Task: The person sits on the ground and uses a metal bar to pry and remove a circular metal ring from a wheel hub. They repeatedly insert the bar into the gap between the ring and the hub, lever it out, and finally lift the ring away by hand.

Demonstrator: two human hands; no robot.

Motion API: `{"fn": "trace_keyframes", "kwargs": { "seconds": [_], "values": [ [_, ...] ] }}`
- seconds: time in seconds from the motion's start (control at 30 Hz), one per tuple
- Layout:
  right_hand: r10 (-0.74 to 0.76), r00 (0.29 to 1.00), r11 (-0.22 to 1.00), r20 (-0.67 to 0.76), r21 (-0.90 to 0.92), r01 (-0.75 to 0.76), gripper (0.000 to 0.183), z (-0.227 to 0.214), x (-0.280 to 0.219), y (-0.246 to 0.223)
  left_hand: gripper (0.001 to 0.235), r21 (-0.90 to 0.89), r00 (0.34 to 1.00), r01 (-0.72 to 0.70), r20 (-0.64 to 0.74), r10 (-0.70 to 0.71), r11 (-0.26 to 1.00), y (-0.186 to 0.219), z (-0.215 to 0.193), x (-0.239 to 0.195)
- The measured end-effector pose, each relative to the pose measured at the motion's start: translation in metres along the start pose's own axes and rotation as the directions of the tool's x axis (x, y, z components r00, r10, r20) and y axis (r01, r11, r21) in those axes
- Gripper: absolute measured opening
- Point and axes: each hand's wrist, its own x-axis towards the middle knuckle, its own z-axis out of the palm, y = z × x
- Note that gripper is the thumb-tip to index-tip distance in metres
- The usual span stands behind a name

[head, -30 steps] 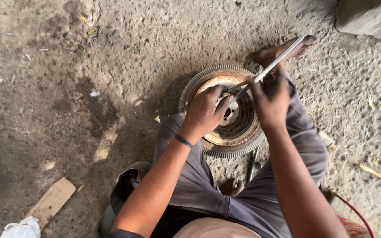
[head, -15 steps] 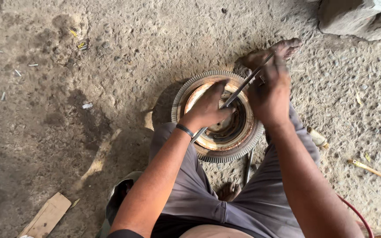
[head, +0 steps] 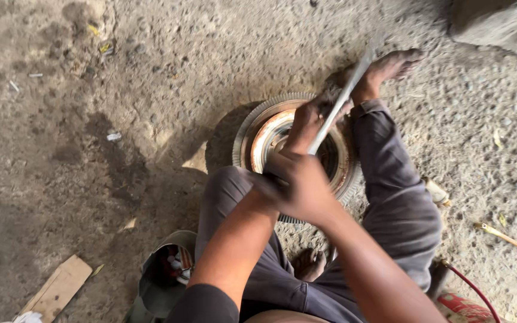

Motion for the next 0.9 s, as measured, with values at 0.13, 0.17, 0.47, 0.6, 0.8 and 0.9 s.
{"fn": "trace_keyframes", "kwargs": {
  "seconds": [0.13,0.17,0.47,0.6,0.8,0.9],
  "values": [
    [0.403,0.914,0.901,-0.051,-0.157,-0.406,0.026,-0.078,-0.055,0.050,0.017,0.114,1.000,0.018,-0.025,-0.015,0.993,0.010,-0.027,0.004],
    [0.530,0.836,0.832,-0.143,-0.104,-0.545,0.029,-0.099,-0.048,0.067,0.016,0.140,0.999,0.054,-0.008,-0.054,0.989,0.012,-0.028,0.001],
    [0.285,0.958,0.887,0.028,-0.387,-0.253,0.034,-0.057,0.067,0.052,0.023,0.318,0.987,0.162,-0.043,-0.157,0.934,-0.018,-0.034,-0.005],
    [-0.058,0.998,0.929,-0.008,-0.367,0.051,0.031,-0.052,0.020,0.029,0.031,0.021,0.981,0.196,-0.014,-0.195,0.980,-0.040,-0.047,-0.011],
    [0.303,0.953,0.947,0.012,-0.114,-0.300,0.037,-0.095,0.005,0.008,0.025,0.236,0.980,0.117,0.131,-0.151,0.965,-0.019,-0.026,-0.019],
    [0.674,0.723,0.645,0.150,0.356,-0.676,0.064,-0.110,0.026,0.000,0.025,0.468,0.995,-0.040,0.099,-0.007,0.883,-0.004,-0.021,-0.019]
  ]
}}
